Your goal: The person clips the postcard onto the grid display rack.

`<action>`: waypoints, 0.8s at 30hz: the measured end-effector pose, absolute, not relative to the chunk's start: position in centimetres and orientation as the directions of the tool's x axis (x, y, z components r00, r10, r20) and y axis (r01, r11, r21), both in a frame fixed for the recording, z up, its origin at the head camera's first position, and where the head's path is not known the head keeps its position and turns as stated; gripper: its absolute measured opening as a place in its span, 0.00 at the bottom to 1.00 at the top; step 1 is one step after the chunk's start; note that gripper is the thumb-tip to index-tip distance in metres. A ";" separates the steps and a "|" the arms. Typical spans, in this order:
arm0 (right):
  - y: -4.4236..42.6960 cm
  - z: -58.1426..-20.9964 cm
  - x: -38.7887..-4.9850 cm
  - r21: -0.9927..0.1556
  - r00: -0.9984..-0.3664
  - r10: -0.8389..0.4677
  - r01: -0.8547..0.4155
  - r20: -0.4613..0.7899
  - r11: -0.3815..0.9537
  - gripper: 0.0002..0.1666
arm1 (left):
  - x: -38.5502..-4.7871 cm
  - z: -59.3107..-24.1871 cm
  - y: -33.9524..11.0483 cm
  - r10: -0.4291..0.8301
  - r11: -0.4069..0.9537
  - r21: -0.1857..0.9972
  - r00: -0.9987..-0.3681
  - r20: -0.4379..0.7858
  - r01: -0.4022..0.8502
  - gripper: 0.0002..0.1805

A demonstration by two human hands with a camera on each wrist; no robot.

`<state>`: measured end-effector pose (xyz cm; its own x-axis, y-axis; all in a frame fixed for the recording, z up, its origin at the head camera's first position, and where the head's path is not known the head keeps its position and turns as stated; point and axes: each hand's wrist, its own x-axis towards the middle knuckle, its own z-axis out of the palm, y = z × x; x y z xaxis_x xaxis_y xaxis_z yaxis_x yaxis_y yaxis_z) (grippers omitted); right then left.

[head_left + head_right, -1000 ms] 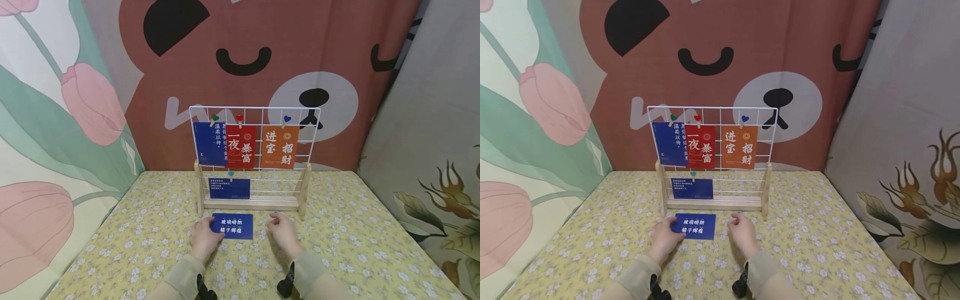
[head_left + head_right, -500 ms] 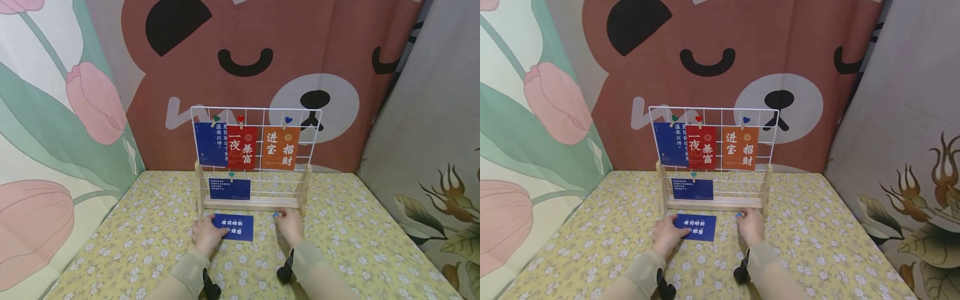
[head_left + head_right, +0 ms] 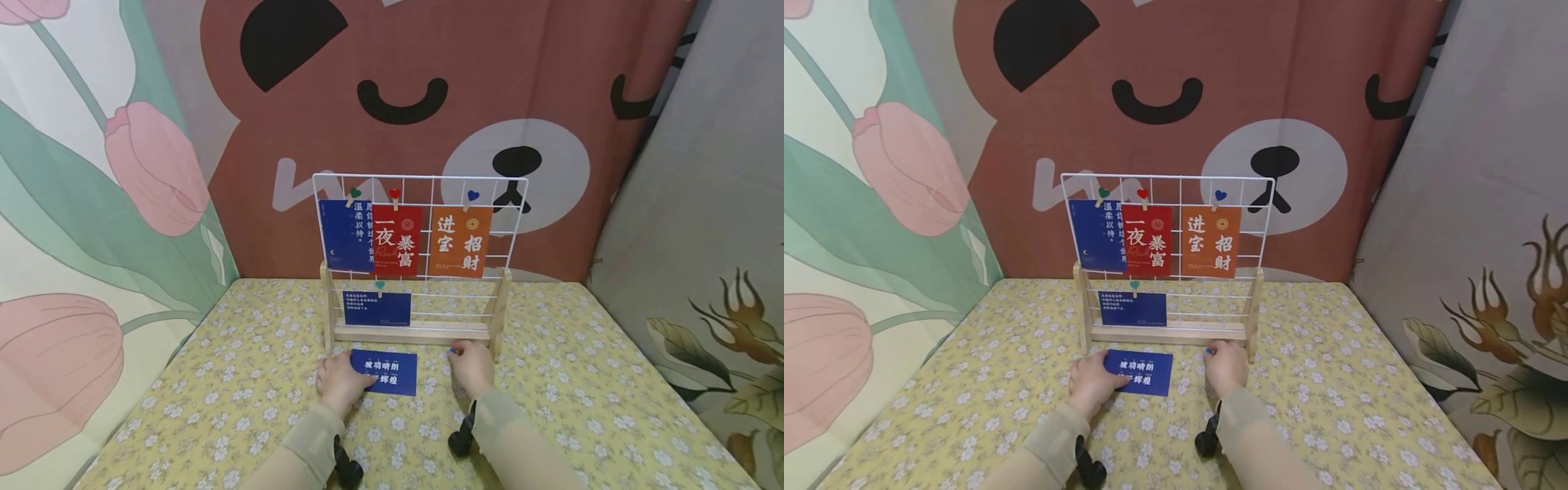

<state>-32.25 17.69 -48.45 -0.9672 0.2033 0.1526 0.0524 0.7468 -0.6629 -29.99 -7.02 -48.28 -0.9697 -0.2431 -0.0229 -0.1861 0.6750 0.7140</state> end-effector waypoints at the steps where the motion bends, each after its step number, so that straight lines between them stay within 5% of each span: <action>1: 17.7 -48.5 -32.2 -0.664 -0.968 0.201 0.053 0.148 0.746 0.11 | -30.0 -48.3 -7.0 -0.236 0.673 0.715 -0.971 -0.032 -0.187 0.46; 24: 16.7 -47.9 -30.9 -0.683 -0.988 0.120 0.025 0.092 0.730 0.02 | -29.9 -48.3 -7.1 -0.232 0.517 0.836 -0.970 -0.070 -0.184 0.39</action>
